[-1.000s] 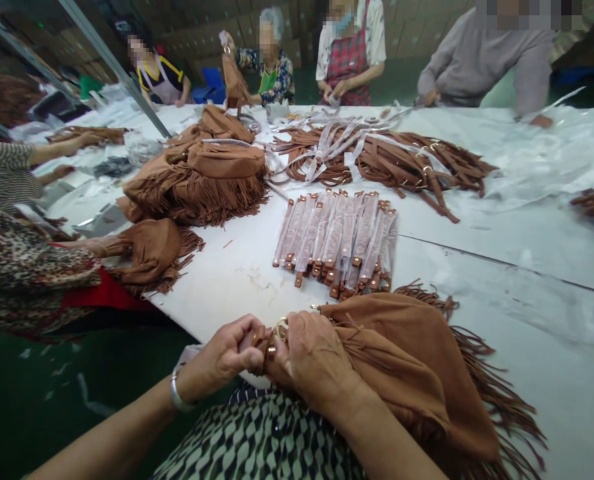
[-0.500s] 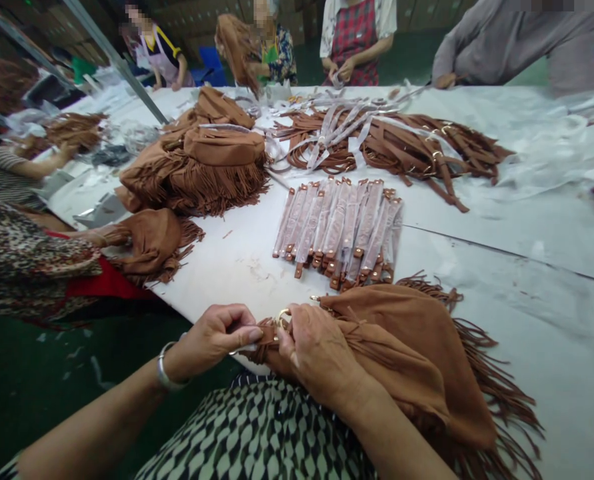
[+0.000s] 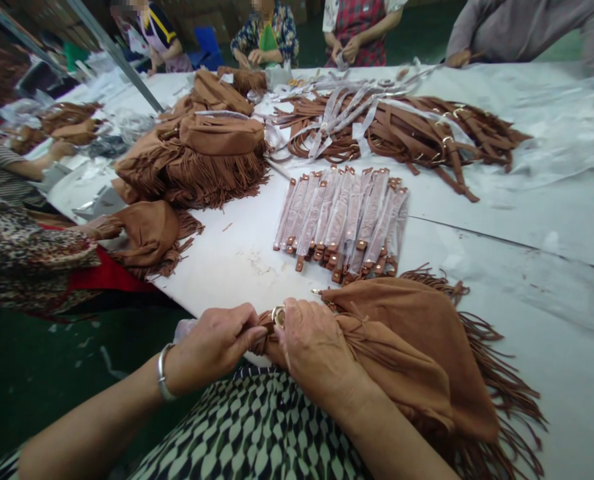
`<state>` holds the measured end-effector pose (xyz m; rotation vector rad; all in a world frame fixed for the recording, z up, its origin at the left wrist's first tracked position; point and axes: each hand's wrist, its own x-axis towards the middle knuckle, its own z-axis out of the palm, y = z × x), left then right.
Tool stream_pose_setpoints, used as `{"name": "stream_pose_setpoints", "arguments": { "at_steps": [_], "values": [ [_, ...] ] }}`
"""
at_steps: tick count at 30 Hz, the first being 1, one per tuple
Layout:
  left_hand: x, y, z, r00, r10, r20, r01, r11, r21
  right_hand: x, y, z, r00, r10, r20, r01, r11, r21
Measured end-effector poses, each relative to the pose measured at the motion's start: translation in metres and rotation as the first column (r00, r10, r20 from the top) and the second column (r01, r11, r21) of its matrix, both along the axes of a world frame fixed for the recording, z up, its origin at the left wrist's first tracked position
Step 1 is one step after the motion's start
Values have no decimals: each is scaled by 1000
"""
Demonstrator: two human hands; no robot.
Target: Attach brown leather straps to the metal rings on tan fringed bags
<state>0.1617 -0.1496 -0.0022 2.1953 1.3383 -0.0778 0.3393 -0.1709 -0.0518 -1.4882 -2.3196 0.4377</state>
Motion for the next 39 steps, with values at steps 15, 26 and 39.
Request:
{"name": "stream_pose_setpoints", "arguments": {
  "at_steps": [15,26,39],
  "values": [
    [2,-3,2,982,129,135,-124,991,-48,-2,-3,0,996,-32,85,23,994,109],
    [-1,-5,-3,984,12,180,0,998,-69,-1,-8,-5,995,5,95,-16,993,114],
    [-7,1,-20,973,-23,227,68,979,-191,-8,-17,-14,999,43,6,-43,997,-66]
  ]
}}
